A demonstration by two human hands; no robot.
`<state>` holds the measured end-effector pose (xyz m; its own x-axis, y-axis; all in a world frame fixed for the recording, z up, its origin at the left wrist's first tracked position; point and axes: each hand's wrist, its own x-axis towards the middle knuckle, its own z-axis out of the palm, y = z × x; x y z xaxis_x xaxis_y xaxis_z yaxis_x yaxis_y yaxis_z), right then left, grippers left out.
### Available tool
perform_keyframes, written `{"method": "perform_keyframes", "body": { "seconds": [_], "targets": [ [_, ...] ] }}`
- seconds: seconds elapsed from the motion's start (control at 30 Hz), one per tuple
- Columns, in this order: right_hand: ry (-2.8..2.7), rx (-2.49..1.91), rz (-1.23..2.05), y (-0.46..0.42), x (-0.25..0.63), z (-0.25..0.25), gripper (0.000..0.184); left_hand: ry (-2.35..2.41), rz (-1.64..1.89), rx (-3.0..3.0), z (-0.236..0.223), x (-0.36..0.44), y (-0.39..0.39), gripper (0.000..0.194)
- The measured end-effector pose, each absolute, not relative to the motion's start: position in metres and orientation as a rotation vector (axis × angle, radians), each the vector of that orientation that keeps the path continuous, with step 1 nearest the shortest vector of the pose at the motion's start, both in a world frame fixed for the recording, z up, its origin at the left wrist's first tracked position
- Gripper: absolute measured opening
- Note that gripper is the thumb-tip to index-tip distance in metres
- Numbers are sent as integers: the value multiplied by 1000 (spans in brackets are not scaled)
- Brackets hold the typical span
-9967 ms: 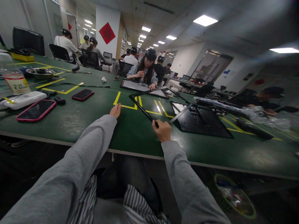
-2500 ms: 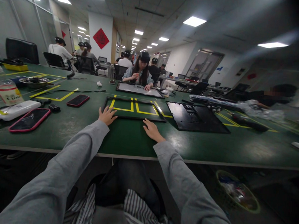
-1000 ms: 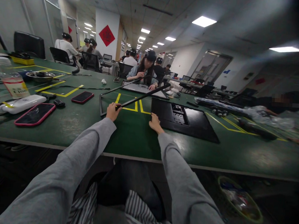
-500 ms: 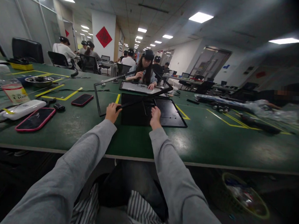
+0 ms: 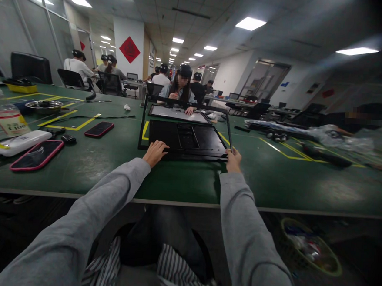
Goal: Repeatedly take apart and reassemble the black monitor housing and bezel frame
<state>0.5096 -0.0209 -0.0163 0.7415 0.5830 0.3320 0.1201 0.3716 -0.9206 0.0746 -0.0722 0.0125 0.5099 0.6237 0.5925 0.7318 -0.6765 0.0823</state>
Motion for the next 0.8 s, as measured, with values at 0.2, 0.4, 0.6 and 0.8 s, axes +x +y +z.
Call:
{"method": "perform_keyframes", "body": {
  "seconds": [0.2, 0.4, 0.6, 0.8],
  "targets": [
    [-720, -1400, 131, -27, 522, -28, 22, -1179, -870, -2631, 9, 93, -71, 29],
    [-740, -1588, 96, -32, 527, -34, 29, -1251, -811, -2721, -2, 92, -61, 29],
    [-816, -1762, 54, -40, 524, -28, 33, -1317, -838, -2790, -4, 82, -56, 32],
    [-874, -1896, -15, -54, 508, -25, 37, -1878, -1315, -2020, 1, 43, -46, 47]
  ]
}}
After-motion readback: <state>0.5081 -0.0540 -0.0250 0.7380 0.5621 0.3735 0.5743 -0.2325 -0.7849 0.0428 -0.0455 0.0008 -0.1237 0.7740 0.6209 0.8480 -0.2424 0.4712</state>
